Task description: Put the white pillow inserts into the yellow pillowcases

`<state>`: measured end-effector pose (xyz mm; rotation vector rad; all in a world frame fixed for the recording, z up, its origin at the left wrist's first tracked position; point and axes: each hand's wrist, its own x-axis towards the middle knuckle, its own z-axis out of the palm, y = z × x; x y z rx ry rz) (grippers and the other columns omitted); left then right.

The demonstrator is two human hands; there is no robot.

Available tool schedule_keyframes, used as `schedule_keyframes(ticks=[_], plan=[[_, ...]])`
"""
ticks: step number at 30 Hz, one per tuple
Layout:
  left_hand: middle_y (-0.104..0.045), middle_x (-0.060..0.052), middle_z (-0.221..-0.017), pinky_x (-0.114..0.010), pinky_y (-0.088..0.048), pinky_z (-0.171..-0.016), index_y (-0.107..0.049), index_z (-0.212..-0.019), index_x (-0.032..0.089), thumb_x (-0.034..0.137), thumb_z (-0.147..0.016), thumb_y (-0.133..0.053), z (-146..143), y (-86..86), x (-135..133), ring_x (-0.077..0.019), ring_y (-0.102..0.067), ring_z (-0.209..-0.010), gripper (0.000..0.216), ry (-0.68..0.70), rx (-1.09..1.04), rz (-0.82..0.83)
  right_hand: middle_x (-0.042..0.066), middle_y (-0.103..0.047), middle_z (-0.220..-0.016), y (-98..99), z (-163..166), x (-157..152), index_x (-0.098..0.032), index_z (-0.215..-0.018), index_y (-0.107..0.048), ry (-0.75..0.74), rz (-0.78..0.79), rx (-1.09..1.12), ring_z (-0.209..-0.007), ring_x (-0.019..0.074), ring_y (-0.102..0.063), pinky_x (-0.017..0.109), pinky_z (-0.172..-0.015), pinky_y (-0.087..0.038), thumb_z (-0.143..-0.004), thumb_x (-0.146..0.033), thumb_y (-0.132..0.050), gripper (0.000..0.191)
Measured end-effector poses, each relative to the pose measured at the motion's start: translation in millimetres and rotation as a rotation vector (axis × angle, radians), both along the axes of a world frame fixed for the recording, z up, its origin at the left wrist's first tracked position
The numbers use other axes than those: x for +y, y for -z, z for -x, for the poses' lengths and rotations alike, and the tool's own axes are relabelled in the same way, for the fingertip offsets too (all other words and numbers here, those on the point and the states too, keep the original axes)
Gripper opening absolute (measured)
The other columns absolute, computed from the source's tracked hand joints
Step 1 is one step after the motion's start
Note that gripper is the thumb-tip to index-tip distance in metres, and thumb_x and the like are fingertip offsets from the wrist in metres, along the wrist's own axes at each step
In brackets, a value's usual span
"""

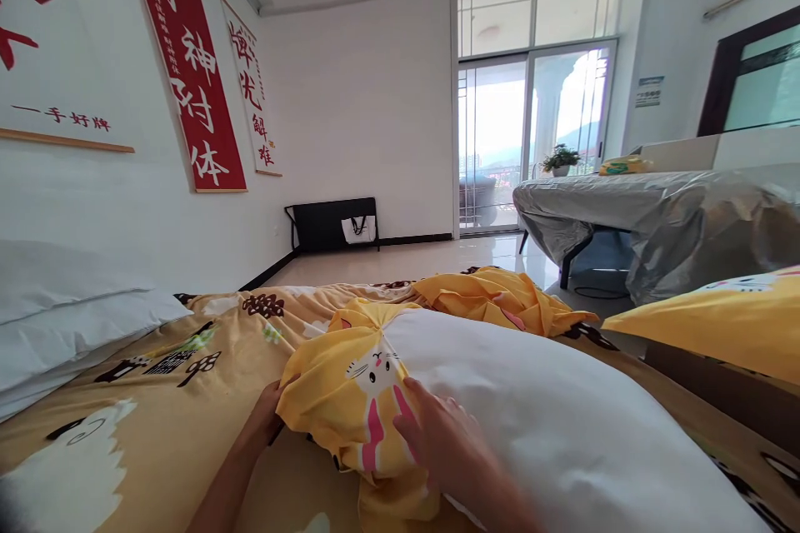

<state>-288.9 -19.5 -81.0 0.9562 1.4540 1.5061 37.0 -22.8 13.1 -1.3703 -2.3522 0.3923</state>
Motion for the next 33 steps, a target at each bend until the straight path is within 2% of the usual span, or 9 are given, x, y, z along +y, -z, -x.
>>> schedule_keyframes(ticks=[4,7,11,16,21,25,27,31,33], plan=[[-0.071,-0.010,-0.081,-0.030,-0.049,-0.064,-0.064,-0.097,0.012,0.055,-0.062,-0.073,-9.4,-22.3,-5.2,-0.0247,-0.066,-0.077,0.056,-0.040,0.002,-0.091,0.011,-0.064,-0.104,-0.5,-0.7,-5.5,-0.023,-0.121,-0.060,0.032,-0.279,0.043,-0.090,0.0253,-0.063,0.036,-0.076,-0.050,-0.084,-0.033,-0.048,0.039],[-0.071,-0.008,-0.085,-0.029,-0.049,-0.060,-0.063,-0.101,0.013,0.053,-0.062,-0.073,-27.3,-49.1,-17.8,-0.0230,-0.064,-0.072,0.057,-0.065,-0.008,-0.190,0.011,-0.061,-0.114,-0.8,4.0,-17.8,-0.025,-0.121,-0.058,-0.076,-0.494,0.180,-0.098,0.0235,-0.061,0.039,-0.084,-0.050,-0.087,-0.033,-0.048,0.037],[-0.067,-0.004,-0.072,-0.028,-0.048,-0.056,-0.064,-0.094,0.013,0.053,-0.059,-0.075,-60.5,-88.4,-47.7,-0.0210,-0.061,-0.065,0.054,-0.145,0.000,-0.246,0.009,-0.061,-0.121,-0.2,22.6,-36.5,-0.023,-0.125,-0.055,-0.329,-0.536,0.200,-0.104,0.0205,-0.060,0.033,-0.087,-0.050,-0.086,-0.026,-0.049,0.040],[-0.071,-0.007,-0.085,-0.030,-0.051,-0.060,-0.065,-0.102,0.015,0.050,-0.058,-0.074,-94.4,-119.8,-88.5,-0.0272,-0.065,-0.080,0.057,-0.158,-0.081,-0.291,0.011,-0.058,-0.128,5.3,42.1,-45.5,-0.021,-0.141,-0.036,-0.353,-0.664,0.271,-0.112,0.0238,-0.056,0.037,-0.090,-0.047,-0.086,-0.031,-0.052,0.058],[-0.072,-0.007,-0.083,-0.035,-0.054,-0.065,-0.068,-0.100,0.017,0.045,-0.053,-0.074,-99.2,-118.0,-101.2,-0.0316,-0.067,-0.083,0.055,-0.136,-0.302,-0.263,0.010,-0.063,-0.119,5.4,37.2,-48.3,-0.024,-0.142,-0.032,-0.324,-0.733,0.315,-0.101,0.0245,-0.060,0.038,-0.087,-0.047,-0.085,-0.040,-0.056,0.065],[-0.072,-0.005,-0.075,-0.036,-0.054,-0.069,-0.069,-0.076,0.020,0.037,-0.052,-0.073,-89.4,-102.7,-86.3,-0.0298,-0.066,-0.082,0.029,-0.257,-0.345,-0.301,0.009,-0.062,-0.120,3.9,35.4,-50.2,-0.023,-0.139,-0.037,-0.306,-0.714,0.289,-0.103,0.0251,-0.059,0.038,-0.089,-0.046,-0.084,-0.041,-0.056,0.061],[-0.071,-0.004,-0.074,-0.036,-0.053,-0.072,-0.066,-0.068,0.020,0.034,-0.052,-0.071,-86.3,-97.1,-78.0,-0.0291,-0.065,-0.083,0.021,-0.217,-0.362,-0.338,0.009,-0.062,-0.121,4.1,38.2,-50.6,-0.021,-0.138,-0.039,-0.291,-0.693,0.287,-0.105,0.0245,-0.058,0.037,-0.090,-0.046,-0.085,-0.038,-0.056,0.059],[-0.072,-0.008,-0.091,-0.037,-0.052,-0.077,-0.068,-0.090,0.018,0.037,-0.059,-0.069,-88.0,-95.7,-71.7,-0.0305,-0.064,-0.093,0.037,0.045,-0.372,-0.383,0.009,-0.066,-0.113,2.0,45.4,-52.0,-0.019,-0.141,-0.036,-0.273,-0.616,0.305,-0.100,0.0220,-0.061,0.034,-0.084,-0.047,-0.090,-0.034,-0.047,0.054],[-0.070,-0.010,-0.102,-0.035,-0.051,-0.080,-0.065,-0.104,0.018,0.037,-0.062,-0.071,-90.4,-97.6,-73.0,-0.0298,-0.063,-0.099,0.047,0.101,-0.306,-0.418,0.009,-0.068,-0.108,-3.1,47.1,-54.1,-0.020,-0.142,-0.036,-0.251,-0.559,0.295,-0.096,0.0207,-0.063,0.033,-0.081,-0.048,-0.093,-0.031,-0.039,0.050]])
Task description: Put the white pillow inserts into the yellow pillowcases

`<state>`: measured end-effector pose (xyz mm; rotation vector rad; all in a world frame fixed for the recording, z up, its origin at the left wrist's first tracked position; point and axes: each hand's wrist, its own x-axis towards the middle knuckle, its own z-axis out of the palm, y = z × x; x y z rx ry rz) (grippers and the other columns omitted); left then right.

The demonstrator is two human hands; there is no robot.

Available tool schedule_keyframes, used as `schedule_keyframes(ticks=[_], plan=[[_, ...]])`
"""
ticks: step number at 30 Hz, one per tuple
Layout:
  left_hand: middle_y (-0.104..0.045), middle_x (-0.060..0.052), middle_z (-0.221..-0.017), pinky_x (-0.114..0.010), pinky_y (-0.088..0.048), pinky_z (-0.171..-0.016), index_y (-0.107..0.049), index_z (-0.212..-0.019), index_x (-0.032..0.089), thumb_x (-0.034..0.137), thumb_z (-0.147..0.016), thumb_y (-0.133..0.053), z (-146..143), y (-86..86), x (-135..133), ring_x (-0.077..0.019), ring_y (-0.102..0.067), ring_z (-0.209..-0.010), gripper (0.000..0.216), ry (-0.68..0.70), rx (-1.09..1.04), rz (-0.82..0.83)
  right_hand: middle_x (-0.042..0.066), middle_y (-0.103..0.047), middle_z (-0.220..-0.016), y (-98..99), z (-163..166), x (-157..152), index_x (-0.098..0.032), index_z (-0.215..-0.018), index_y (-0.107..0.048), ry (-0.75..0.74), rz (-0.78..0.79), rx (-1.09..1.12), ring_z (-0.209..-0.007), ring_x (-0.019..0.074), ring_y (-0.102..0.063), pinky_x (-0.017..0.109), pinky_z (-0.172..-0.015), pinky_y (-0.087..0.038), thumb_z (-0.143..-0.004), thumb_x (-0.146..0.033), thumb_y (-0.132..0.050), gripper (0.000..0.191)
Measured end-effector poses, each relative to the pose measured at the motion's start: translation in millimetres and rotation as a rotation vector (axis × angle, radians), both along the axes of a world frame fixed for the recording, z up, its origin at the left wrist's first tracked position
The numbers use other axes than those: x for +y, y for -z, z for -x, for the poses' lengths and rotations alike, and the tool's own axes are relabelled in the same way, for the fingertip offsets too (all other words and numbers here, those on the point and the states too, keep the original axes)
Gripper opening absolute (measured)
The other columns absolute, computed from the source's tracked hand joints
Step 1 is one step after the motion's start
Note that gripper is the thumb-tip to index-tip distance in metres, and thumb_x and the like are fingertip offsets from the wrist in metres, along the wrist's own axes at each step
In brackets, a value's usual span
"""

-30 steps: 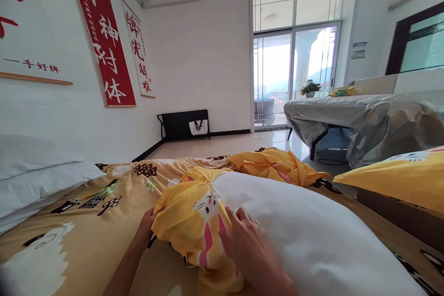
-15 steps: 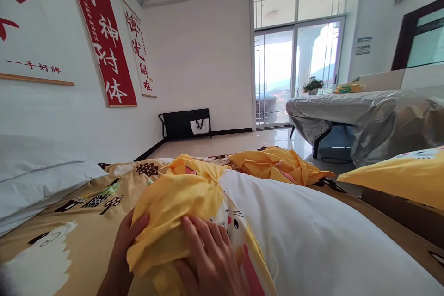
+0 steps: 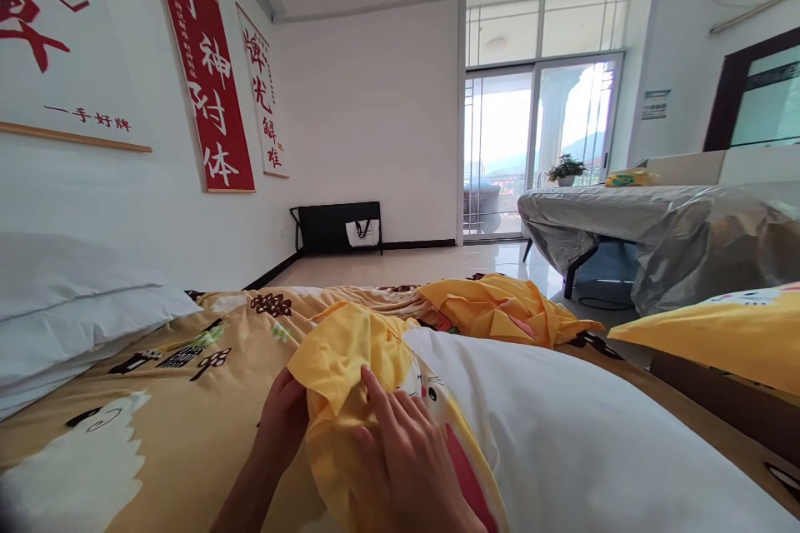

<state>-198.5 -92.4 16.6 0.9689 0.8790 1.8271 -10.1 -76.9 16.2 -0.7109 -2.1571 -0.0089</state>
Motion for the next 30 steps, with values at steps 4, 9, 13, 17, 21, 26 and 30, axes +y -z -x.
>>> schedule_keyframes(ticks=[4,9,13,17,21,26,30], plan=[[-0.067,-0.012,-0.111,-0.033,-0.049,-0.086,-0.063,-0.110,0.015,0.050,-0.067,-0.068,-2.8,-3.2,-3.3,-0.0294,-0.059,-0.106,0.055,-0.124,0.165,-0.045,0.005,-0.071,-0.099,-24.2,-0.7,-5.4,-0.025,-0.129,-0.053,0.039,0.159,-0.152,-0.088,0.0185,-0.065,0.030,-0.076,-0.045,-0.095,-0.027,-0.033,0.039],[-0.070,-0.011,-0.099,-0.031,-0.050,-0.078,-0.064,-0.104,0.013,0.049,-0.067,-0.070,-3.7,-7.0,-4.0,-0.0268,-0.063,-0.094,0.052,-0.157,0.285,-0.025,0.006,-0.071,-0.084,-79.0,13.0,-7.1,-0.023,-0.103,-0.066,0.294,0.180,-0.250,-0.074,0.0203,-0.065,0.029,-0.064,-0.040,-0.095,-0.039,-0.033,0.038],[-0.070,-0.009,-0.088,-0.029,-0.049,-0.070,-0.064,-0.096,0.013,0.046,-0.069,-0.069,-1.2,-6.9,-1.9,-0.0248,-0.064,-0.087,0.043,-0.145,0.262,-0.075,0.008,-0.069,-0.077,-113.1,47.7,-5.6,-0.019,-0.091,-0.066,0.288,0.130,-0.403,-0.073,0.0230,-0.065,0.030,-0.064,-0.042,-0.090,-0.060,-0.032,0.053],[-0.068,-0.007,-0.078,-0.028,-0.046,-0.063,-0.064,-0.085,0.013,0.047,-0.068,-0.071,6.0,-2.8,3.3,-0.0226,-0.063,-0.075,0.039,-0.124,0.250,-0.096,0.013,-0.069,-0.087,-118.5,77.1,-4.0,-0.014,-0.089,-0.067,0.195,0.051,-0.609,-0.080,0.0260,-0.065,0.031,-0.065,-0.044,-0.087,-0.044,-0.047,0.036],[-0.066,-0.005,-0.079,-0.026,-0.045,-0.067,-0.062,-0.086,0.015,0.044,-0.074,-0.068,13.7,4.6,10.1,-0.0183,-0.059,-0.076,0.032,-0.078,0.222,-0.137,0.014,-0.070,-0.084,-113.5,85.3,4.0,-0.015,-0.084,-0.070,0.202,0.049,-0.661,-0.079,0.0241,-0.066,0.029,-0.066,-0.042,-0.089,-0.026,-0.042,0.030],[-0.055,0.002,-0.068,-0.019,-0.039,-0.060,-0.057,-0.073,0.016,0.037,-0.076,-0.069,20.0,14.1,14.7,-0.0105,-0.050,-0.066,0.024,0.023,0.085,-0.185,0.008,-0.069,-0.078,-116.7,81.3,20.7,-0.019,-0.075,-0.069,0.242,0.095,-0.432,-0.071,0.0183,-0.061,0.026,-0.060,-0.034,-0.089,-0.031,-0.042,0.033],[-0.064,-0.003,-0.086,-0.023,-0.044,-0.070,-0.064,-0.089,0.018,0.035,-0.074,-0.072,20.6,15.7,14.3,-0.0140,-0.058,-0.078,0.024,0.187,-0.117,-0.203,0.002,-0.063,-0.063,-126.6,78.2,32.0,-0.019,-0.071,-0.067,0.141,0.160,-0.149,-0.061,0.0132,-0.051,0.025,-0.057,-0.029,-0.087,-0.031,-0.042,0.032]])
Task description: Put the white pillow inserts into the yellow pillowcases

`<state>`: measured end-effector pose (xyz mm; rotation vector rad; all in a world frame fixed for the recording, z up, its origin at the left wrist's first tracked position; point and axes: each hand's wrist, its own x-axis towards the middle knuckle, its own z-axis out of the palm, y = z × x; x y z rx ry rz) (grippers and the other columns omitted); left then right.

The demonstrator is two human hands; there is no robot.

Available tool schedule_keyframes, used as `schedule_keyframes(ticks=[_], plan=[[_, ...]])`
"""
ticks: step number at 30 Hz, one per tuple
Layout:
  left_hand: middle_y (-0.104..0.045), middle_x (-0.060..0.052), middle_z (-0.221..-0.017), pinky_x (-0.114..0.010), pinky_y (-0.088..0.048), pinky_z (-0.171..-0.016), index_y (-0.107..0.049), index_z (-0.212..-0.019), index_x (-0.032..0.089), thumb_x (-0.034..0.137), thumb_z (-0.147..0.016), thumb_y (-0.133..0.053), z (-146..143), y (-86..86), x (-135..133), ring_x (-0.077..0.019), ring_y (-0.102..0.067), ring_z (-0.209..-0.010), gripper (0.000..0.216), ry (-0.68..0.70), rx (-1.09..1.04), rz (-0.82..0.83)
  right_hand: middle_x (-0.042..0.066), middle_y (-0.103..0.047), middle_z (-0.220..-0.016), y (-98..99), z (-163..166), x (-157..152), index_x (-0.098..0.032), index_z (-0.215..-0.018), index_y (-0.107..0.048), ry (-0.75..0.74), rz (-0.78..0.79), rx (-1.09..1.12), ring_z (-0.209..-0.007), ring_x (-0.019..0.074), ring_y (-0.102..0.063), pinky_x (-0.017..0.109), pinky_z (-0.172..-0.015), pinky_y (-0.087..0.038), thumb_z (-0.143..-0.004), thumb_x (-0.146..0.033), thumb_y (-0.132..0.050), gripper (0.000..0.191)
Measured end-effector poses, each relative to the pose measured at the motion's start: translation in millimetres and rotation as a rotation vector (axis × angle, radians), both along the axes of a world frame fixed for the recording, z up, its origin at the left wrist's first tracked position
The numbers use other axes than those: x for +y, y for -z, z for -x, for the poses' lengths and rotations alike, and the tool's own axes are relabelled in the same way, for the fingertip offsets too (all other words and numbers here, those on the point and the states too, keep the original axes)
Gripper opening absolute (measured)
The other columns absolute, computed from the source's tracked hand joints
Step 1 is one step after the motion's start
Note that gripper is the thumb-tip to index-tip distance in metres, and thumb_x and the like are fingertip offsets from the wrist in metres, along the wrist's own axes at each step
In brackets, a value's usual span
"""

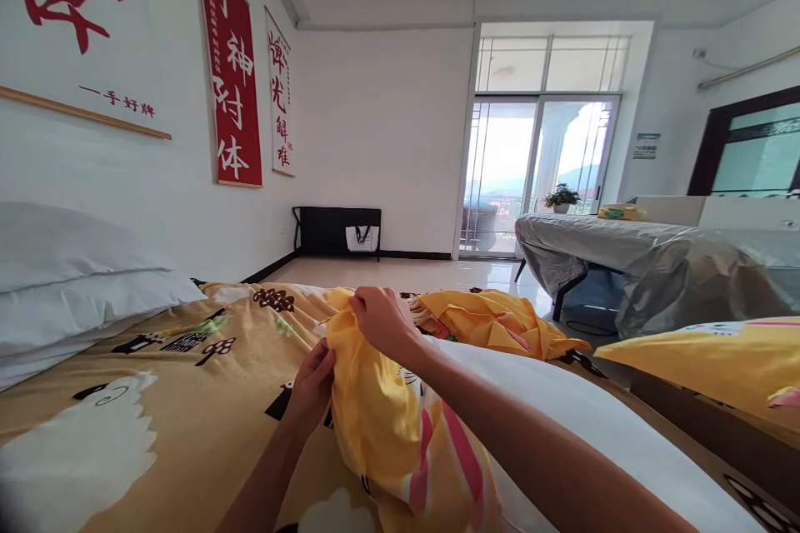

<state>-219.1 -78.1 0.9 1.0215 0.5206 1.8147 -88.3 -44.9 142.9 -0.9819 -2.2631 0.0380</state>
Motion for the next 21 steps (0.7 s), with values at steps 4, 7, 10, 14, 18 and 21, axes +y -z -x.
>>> schedule_keyframes(ticks=[4,7,10,14,18,21], plan=[[-0.067,-0.003,-0.083,-0.026,-0.047,-0.076,-0.066,-0.090,0.018,0.031,-0.067,-0.077,2.2,4.8,3.5,-0.0140,-0.061,-0.075,0.028,0.059,-0.154,0.017,-0.001,-0.057,-0.061,-5.4,1.5,6.3,-0.016,-0.070,-0.066,-0.194,0.177,0.295,-0.060,0.0112,-0.046,0.024,-0.058,-0.031,-0.083,-0.035,-0.046,0.029],[-0.069,-0.002,-0.082,-0.028,-0.049,-0.079,-0.067,-0.087,0.019,0.029,-0.063,-0.079,6.7,11.6,6.5,-0.0152,-0.063,-0.074,0.028,0.089,-0.253,0.011,-0.001,-0.054,-0.062,-5.2,5.1,5.2,-0.016,-0.069,-0.064,-0.308,0.351,0.470,-0.061,0.0114,-0.045,0.024,-0.057,-0.032,-0.080,-0.040,-0.048,0.030],[-0.071,-0.005,-0.086,-0.033,-0.050,-0.085,-0.068,-0.082,0.018,0.024,-0.061,-0.076,11.5,16.1,6.5,-0.0218,-0.065,-0.085,0.024,0.145,-0.309,0.015,-0.003,-0.049,-0.060,-3.0,8.6,0.5,-0.017,-0.066,-0.060,-0.400,0.536,0.598,-0.058,0.0098,-0.041,0.024,-0.056,-0.033,-0.077,-0.044,-0.052,0.030],[-0.070,-0.005,-0.073,-0.036,-0.052,-0.080,-0.067,-0.069,0.016,0.016,-0.054,-0.067,14.4,16.8,4.2,-0.0255,-0.066,-0.082,0.015,0.202,-0.338,0.052,-0.004,-0.048,-0.059,4.4,10.0,-3.4,-0.016,-0.063,-0.057,-0.565,0.730,0.526,-0.056,0.0082,-0.040,0.024,-0.056,-0.034,-0.072,-0.050,-0.061,0.035],[-0.060,-0.002,-0.051,-0.030,-0.050,-0.057,-0.064,-0.057,0.016,0.012,-0.043,-0.055,12.3,17.3,3.3,-0.0196,-0.060,-0.055,0.017,0.163,-0.339,0.113,-0.003,-0.049,-0.059,13.5,3.7,0.5,-0.014,-0.067,-0.062,-0.708,0.822,0.324,-0.056,0.0081,-0.041,0.023,-0.054,-0.032,-0.069,-0.054,-0.068,0.040],[-0.055,0.001,-0.044,-0.024,-0.040,-0.043,-0.060,-0.049,0.015,0.010,-0.039,-0.050,7.9,17.1,2.8,-0.0112,-0.047,-0.039,0.015,0.102,-0.350,0.137,-0.003,-0.051,-0.062,16.3,-6.5,7.0,-0.014,-0.068,-0.062,-0.789,0.834,0.398,-0.058,0.0081,-0.044,0.024,-0.058,-0.036,-0.071,-0.053,-0.068,0.039]])
